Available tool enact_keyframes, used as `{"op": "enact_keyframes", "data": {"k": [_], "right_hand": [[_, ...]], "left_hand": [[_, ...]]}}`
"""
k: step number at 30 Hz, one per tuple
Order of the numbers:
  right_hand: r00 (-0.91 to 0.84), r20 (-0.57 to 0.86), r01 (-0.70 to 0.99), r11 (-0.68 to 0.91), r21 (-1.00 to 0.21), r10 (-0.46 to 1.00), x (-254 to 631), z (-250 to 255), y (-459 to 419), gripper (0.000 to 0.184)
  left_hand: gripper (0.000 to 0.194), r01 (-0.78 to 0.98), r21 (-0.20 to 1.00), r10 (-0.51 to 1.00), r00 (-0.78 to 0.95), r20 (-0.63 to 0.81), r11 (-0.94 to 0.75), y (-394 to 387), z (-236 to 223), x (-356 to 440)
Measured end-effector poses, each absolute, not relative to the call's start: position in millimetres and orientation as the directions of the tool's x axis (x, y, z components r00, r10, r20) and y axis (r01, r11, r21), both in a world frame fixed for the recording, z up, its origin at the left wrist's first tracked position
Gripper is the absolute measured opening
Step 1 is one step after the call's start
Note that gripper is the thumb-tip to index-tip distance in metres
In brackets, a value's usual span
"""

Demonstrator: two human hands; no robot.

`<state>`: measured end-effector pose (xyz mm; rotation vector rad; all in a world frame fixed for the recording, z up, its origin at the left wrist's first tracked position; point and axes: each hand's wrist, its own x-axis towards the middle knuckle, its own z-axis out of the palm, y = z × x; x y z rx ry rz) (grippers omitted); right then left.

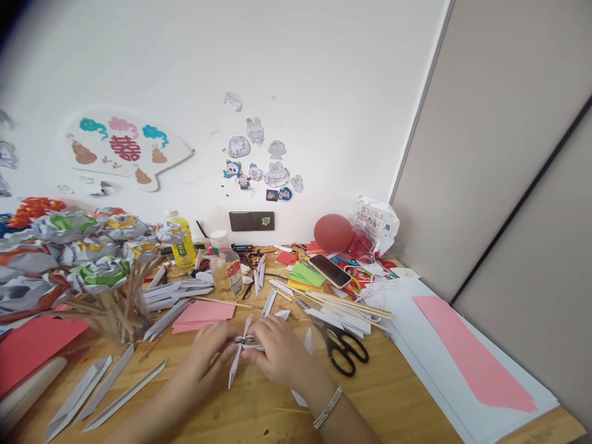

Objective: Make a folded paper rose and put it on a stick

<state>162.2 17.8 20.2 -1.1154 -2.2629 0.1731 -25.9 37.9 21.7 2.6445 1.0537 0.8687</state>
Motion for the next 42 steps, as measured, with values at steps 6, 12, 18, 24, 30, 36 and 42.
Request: {"op": "enact_keyframes", "data": {"k": [6, 12, 18, 24, 30, 36, 42], "right_hand": [[-0.443, 0.479, 0.783, 0.588, -0.204, 0.757, 156.4, 14.4, 19.1, 0.004], [-0.455, 0.493, 0.776, 0.601, -0.19, 0.742, 154.5, 14.2, 18.8, 0.01], [-0.492, 0.546, 0.72, 0.67, -0.182, 0.678, 159.1, 21.8, 17.8, 0.017], [-0.375, 0.589, 0.634, 0.661, -0.401, 0.716, 150.5, 23.2, 8.8, 0.026], [-0.344, 0.704, 0.533, 0.746, -0.399, 0.621, 143.9, 28.0, 2.4, 0.034], [-0.233, 0.818, 0.661, 0.703, -0.263, 0.526, 134.2, 30.4, -4.4, 0.029], [-0.27, 0.828, 0.717, 0.677, -0.167, 0.491, 135.2, 29.7, -5.8, 0.023]], "left_hand": [[0.023, 0.648, 0.058, 0.541, 0.579, 0.61, -0.759, 36.2, 6.2, -18.8], [0.023, 0.683, 0.112, 0.612, 0.554, 0.565, -0.721, 30.4, 12.1, -16.3], [0.025, 0.645, 0.033, 0.529, 0.595, 0.605, -0.763, 28.6, 22.8, -20.6], [0.026, 0.54, 0.355, 0.639, 0.554, 0.534, -0.763, 25.6, 20.7, -18.6], [0.028, 0.45, 0.381, 0.584, 0.521, 0.622, -0.808, 18.7, 30.8, -19.2], [0.018, 0.515, 0.212, 0.464, 0.429, 0.775, -0.831, 9.2, 40.9, -20.8], [0.02, 0.596, 0.085, 0.396, 0.414, 0.819, -0.799, 5.9, 35.8, -20.8]]}}
